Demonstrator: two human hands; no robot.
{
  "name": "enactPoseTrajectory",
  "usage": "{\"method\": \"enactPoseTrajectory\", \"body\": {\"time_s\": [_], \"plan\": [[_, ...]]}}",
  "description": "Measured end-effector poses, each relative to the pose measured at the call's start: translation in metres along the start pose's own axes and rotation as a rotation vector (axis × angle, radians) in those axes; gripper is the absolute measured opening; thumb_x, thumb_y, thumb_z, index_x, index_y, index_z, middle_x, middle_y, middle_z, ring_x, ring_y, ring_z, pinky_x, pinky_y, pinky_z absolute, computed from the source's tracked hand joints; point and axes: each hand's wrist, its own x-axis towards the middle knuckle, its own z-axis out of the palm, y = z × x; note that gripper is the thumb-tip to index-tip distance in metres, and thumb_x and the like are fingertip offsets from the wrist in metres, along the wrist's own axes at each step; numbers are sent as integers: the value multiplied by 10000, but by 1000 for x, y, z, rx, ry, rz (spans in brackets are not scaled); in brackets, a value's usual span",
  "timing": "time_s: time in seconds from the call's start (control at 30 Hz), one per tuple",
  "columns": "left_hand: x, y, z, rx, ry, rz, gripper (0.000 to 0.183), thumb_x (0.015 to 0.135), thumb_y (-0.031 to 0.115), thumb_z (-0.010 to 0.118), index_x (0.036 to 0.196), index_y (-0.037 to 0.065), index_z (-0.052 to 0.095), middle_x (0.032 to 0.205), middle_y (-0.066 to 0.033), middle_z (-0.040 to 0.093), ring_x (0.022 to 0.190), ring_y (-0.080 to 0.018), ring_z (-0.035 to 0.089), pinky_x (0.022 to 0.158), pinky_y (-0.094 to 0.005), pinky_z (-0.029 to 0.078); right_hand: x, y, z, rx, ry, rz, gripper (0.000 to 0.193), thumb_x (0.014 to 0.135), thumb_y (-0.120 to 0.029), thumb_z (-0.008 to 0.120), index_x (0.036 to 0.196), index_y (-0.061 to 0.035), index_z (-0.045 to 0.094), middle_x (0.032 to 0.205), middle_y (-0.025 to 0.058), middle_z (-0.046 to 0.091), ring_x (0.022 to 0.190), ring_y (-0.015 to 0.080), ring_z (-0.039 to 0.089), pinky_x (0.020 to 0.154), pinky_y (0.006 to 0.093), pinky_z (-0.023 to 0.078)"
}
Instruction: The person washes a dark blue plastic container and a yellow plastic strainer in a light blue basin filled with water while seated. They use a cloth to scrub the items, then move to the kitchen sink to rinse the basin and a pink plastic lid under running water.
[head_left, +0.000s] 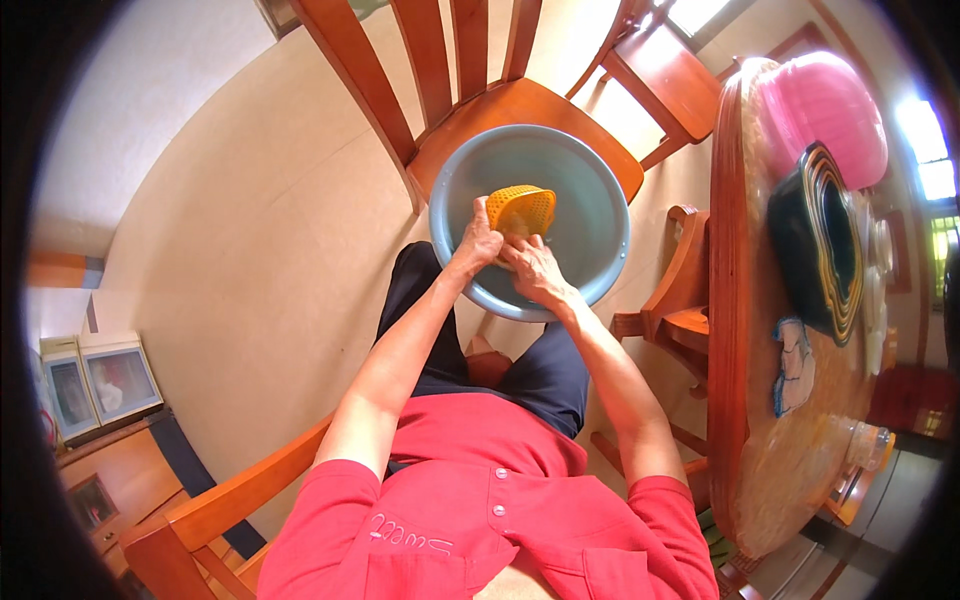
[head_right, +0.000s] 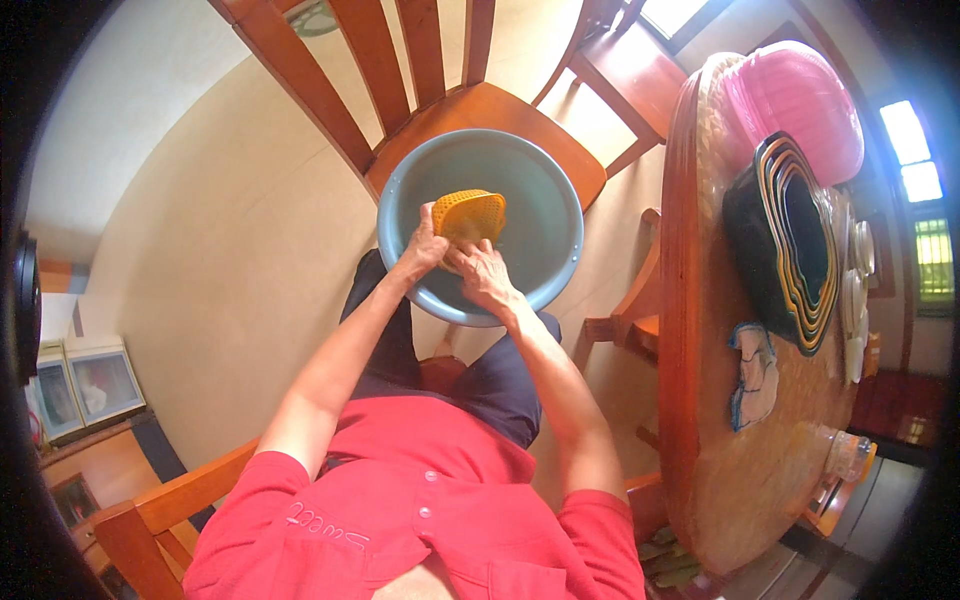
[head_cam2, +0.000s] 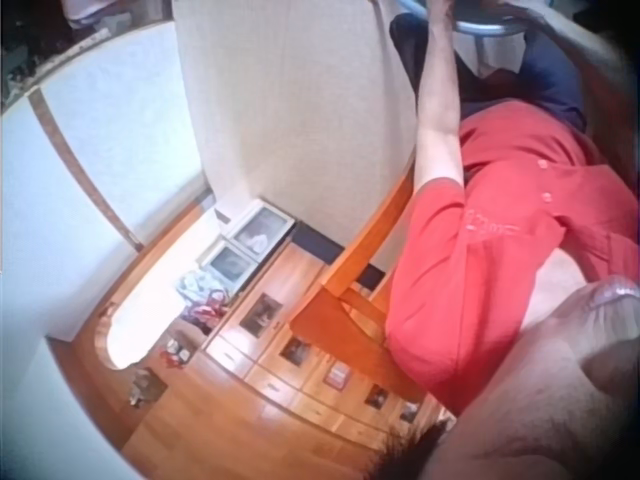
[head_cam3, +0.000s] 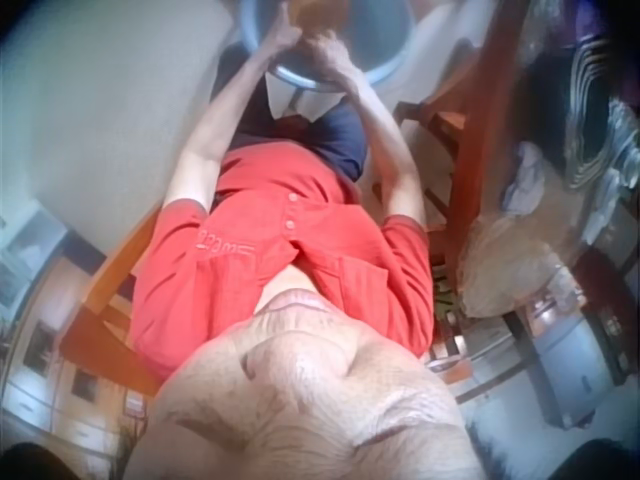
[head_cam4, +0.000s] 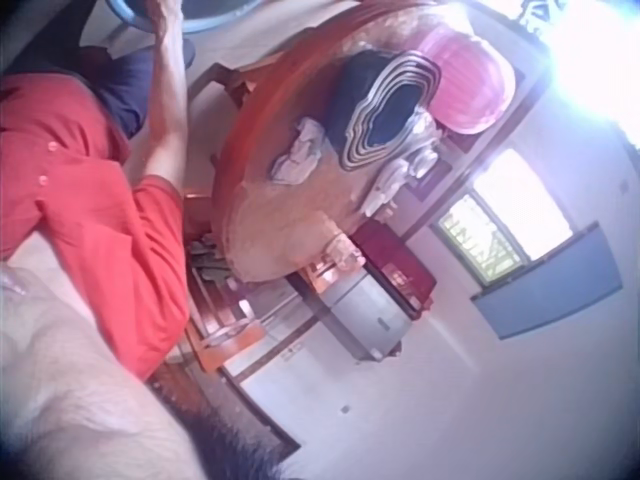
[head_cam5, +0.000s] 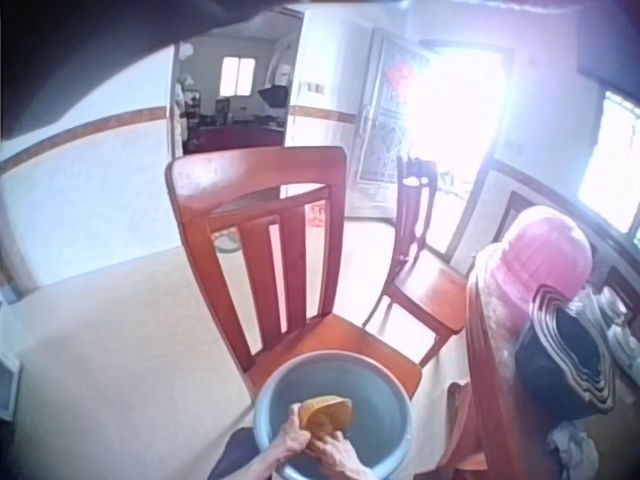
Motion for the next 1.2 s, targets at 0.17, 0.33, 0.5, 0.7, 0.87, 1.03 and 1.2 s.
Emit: {"method": "enactPoseTrajectory", "body": {"time_s": [0.17,0.33,0.5,0.7,0.87,1.03,1.2], "plan": [[4,3,-3,-167,-6,-234,623,722,28,514,1273,130,242,1146,-233,495,961,-401,565,549,-411,566,5,0,-2,-408,18,148,227,711,-87,571,935,-121,595,993,81,533,943,290,494,775,412,444],[-5,19,-3,-160,13,-126,1024,652,163,716,1405,182,21,1250,-248,406,1088,-383,495,721,-424,540,3,6,1,24,103,142,270,682,-45,577,945,-103,585,933,91,549,875,313,506,774,406,440],[-6,10,-2,207,12,168,788,709,114,557,1398,177,179,1253,-275,392,1125,-406,446,928,-431,405,2,7,3,17,81,17,281,652,-46,589,931,-82,594,976,92,538,880,311,499,777,403,428],[-7,19,-8,164,38,24,691,730,84,457,1385,169,253,1209,-296,419,1101,-402,457,960,-417,367,3,3,-2,-412,24,187,199,711,-128,575,890,-164,655,1041,37,503,967,258,466,753,376,426],[-10,5,1,68,111,115,794,689,23,467,1404,140,143,1269,-246,430,1159,-373,453,994,-377,362,4,-2,-1,-20,97,46,196,736,-114,567,914,-153,638,1038,37,549,929,298,493,763,401,449],[-9,10,0,154,42,114,762,694,-33,428,1375,140,133,1308,-229,392,1199,-366,412,1011,-363,338,0,3,-1,-160,25,71,232,735,-104,558,954,-144,622,1082,44,532,949,295,484,766,408,427],[-6,8,-1,16,42,-20,721,685,-49,411,1337,176,202,1274,-228,416,1206,-362,402,1016,-379,319,3,5,3,-403,23,212,252,723,-95,550,954,-159,629,1150,41,488,989,282,459,764,404,398]]}}
